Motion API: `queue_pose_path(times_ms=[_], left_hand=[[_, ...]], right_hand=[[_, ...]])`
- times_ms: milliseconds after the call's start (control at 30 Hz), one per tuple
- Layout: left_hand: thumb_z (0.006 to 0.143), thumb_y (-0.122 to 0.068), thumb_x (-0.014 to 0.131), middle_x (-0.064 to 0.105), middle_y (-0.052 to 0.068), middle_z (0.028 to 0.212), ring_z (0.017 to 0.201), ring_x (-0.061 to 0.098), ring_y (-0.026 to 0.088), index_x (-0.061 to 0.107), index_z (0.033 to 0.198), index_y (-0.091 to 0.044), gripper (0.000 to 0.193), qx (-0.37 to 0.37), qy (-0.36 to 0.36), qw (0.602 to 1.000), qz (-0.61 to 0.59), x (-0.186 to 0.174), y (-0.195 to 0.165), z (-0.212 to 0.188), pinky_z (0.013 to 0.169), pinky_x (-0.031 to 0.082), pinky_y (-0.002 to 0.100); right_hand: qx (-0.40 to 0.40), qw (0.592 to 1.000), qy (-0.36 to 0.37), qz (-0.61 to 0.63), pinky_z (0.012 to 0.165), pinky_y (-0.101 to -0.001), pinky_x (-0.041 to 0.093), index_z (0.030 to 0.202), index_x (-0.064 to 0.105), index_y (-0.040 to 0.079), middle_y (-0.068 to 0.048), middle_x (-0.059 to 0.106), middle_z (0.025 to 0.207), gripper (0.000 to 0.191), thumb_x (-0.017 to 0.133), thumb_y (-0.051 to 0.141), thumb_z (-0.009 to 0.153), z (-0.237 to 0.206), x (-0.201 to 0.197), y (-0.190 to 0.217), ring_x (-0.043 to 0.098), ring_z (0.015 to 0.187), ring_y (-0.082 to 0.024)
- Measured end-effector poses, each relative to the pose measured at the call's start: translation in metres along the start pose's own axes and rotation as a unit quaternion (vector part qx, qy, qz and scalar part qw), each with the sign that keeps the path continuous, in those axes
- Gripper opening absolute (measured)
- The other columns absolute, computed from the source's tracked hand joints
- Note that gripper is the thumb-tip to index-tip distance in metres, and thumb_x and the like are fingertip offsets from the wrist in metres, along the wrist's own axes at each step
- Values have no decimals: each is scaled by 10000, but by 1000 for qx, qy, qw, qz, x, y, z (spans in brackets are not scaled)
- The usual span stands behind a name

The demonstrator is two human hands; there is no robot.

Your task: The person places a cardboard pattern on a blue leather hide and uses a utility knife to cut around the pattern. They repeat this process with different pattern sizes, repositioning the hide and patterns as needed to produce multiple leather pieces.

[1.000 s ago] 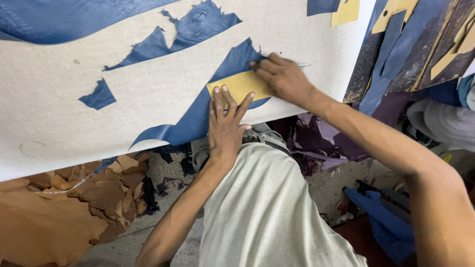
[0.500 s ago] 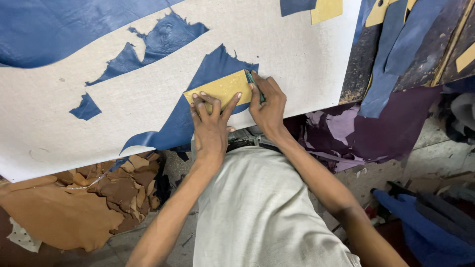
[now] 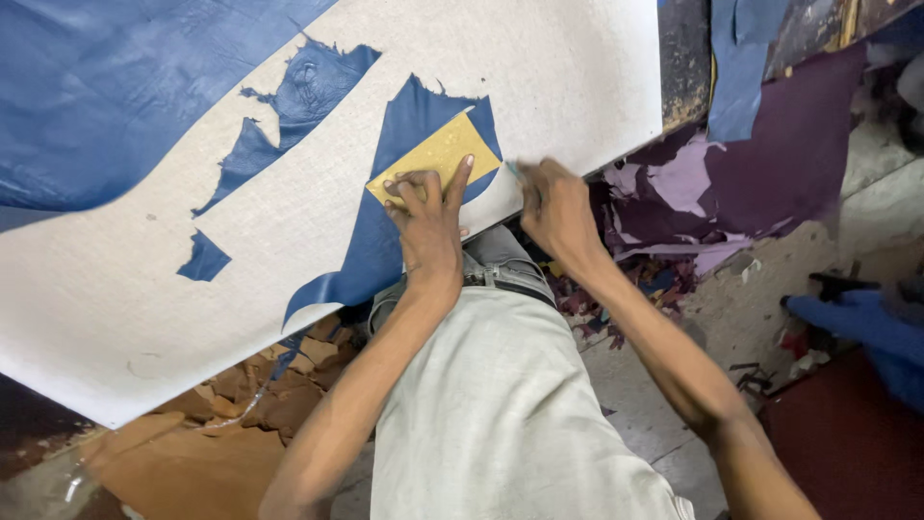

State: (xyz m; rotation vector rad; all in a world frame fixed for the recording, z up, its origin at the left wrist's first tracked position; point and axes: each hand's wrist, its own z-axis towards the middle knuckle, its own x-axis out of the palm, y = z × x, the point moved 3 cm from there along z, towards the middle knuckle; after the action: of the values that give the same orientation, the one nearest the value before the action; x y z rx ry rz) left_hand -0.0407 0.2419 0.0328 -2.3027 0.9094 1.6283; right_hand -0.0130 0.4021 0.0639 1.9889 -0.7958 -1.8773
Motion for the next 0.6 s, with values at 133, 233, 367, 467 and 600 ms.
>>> queue_pose_path(times_ms=[133, 233, 367, 467, 600], left_hand=[[854, -643, 634, 448, 229, 1261, 1125, 521, 386, 131, 1647, -316, 994, 22, -23, 999, 8, 0, 5, -3, 844, 580, 394], [898, -529, 655, 436, 231, 1288, 1090, 506, 377, 192, 1628, -325, 888, 64, -6, 997, -36, 4, 13, 2, 751, 579, 376], [878, -127, 678, 539, 174, 1218, 1036, 559, 329, 395, 1575, -329, 779, 136, -49, 980, -134, 9, 32, 26, 763, 561, 354], [886, -6, 644, 650, 131, 1127, 1024, 633, 322, 553, 1477, -315, 673, 223, -54, 946, -228, 18, 53, 55, 817, 561, 409], [803, 98, 703, 730, 93, 1124, 991, 703, 326, 553, 1449, -391, 824, 299, -15, 918, -259, 17, 72, 93, 802, 579, 457]], right_hand=[[-98, 993, -44, -54, 662, -409, 515, 1146, 723, -73, -221, 645, 904, 293, 619, -90, 873, 34, 2, 4, 663, 757, -371], [45, 935, 194, -295, 678, -399, 568, 1015, 757, -10, -199, 723, 935, 186, 588, 37, 954, 29, -4, -15, 723, 798, -341], [73, 860, 334, -378, 715, -403, 596, 1011, 766, 46, -167, 740, 1036, 170, 668, 96, 881, -29, -28, -16, 744, 868, -315], [-27, 981, 158, -113, 657, -396, 571, 1202, 720, 31, -163, 711, 1097, 472, 654, -50, 741, -58, 5, 31, 717, 783, -342], [-56, 996, -3, 74, 636, -418, 496, 1276, 681, -6, -183, 581, 872, 335, 670, -38, 943, -57, 69, 90, 617, 701, -334]])
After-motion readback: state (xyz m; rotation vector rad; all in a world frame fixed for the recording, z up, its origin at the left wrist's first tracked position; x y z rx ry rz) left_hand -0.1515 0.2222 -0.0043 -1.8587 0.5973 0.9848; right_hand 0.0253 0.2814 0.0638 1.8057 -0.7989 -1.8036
